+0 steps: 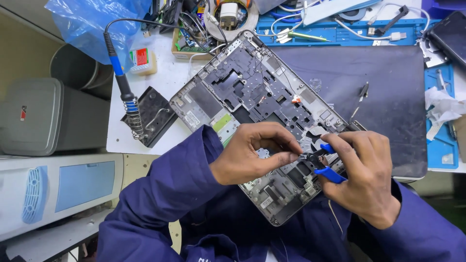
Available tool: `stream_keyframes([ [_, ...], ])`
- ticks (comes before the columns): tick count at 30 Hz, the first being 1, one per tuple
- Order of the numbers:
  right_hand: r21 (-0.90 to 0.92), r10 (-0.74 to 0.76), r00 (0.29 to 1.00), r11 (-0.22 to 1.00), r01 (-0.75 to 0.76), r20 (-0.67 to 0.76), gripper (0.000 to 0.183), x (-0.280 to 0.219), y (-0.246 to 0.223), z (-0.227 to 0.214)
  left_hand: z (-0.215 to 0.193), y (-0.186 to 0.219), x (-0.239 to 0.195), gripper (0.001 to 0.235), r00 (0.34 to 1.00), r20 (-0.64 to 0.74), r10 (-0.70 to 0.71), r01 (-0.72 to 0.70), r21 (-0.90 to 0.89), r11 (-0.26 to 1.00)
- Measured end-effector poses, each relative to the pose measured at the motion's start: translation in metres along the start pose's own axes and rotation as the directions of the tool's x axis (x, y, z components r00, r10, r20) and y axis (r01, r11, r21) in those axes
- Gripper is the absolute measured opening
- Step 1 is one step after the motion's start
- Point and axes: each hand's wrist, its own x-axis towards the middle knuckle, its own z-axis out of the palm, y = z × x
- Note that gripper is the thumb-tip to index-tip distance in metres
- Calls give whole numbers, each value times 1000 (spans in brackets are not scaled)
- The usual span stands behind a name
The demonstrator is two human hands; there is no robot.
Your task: The person uses blue-handled pliers to carefully remove a small component from the internal chassis of a disassembled laptop. The hands manipulate the tool to grip and extract the part from the motherboard area while the laptop remains open on the workbench.
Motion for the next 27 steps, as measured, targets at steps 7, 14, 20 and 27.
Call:
stream_keyframes([
  [7,-24,-17,1000,1000,17,13,47,-6,4,-2,0,1,1,28,999,27,-25,28,-126,992],
  [14,-30,-49,998,998,48,-37,24,-7,5,0,-1,1,1,30,999,32,-28,31,-102,994],
  [20,-55,-67,996,996,63,-62,18,-8,4,-2,2,-1,-1,28,999,48,-12,19,-149,989],
  [27,-77,-107,991,992,101,-81,16,-11,9,-3,3,-3,-3,28,997,73,-5,17,-174,985],
])
